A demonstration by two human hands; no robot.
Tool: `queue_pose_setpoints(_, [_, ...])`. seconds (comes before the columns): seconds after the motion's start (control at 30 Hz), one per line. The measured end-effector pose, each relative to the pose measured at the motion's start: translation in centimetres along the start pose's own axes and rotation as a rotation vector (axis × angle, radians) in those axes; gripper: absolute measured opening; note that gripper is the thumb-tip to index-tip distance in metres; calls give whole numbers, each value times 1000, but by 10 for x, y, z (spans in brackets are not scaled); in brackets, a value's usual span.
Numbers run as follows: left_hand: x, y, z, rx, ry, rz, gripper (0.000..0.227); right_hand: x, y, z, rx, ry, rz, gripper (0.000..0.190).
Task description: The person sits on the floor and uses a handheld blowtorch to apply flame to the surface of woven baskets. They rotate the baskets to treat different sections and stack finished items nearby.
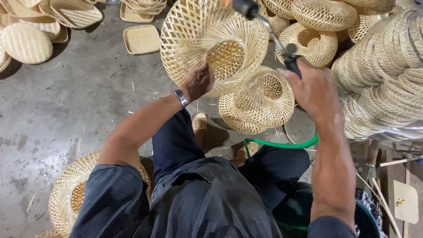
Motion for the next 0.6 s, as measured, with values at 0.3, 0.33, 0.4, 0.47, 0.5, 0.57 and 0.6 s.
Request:
queue_pose_setpoints(0.3, [-5,5,3,315,63,-41,17,9,1,8,-55,4,45,34])
queue_pose_setpoints(0.33, [-6,8,5,479,58,-7,15,9,1,12,-105,-76,122,35])
queue_pose_setpoints(0.4, [-7,6,6,484,18,59,10,10,0,16,-133,-126,188,36])
queue_pose_setpoints(0.47, [-8,-3,3,264,-6,74,10,13,1,12,-90,-65,166,36])
queue_pose_setpoints(0.5, [-11,-9,0,41,-11,55,12,15,0,8,-44,-62,126,37])
queue_pose_setpoints(0.57, [-11,-15,-7,-156,48,33,14,23,-6,0,49,-58,41,40])
queue_pose_setpoints(0.6, [-9,-17,-6,-131,112,33,12,29,-7,-4,49,-76,49,39])
Point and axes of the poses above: each hand's wrist, its own x-axis away from the middle knuckle, its own y-axis out of the back of the hand, z = x × y, the point moved 1 cm from there along -x, towards the middle knuckle, and after that the axes turned 4 degrees about -z, right-handed, at the moved point
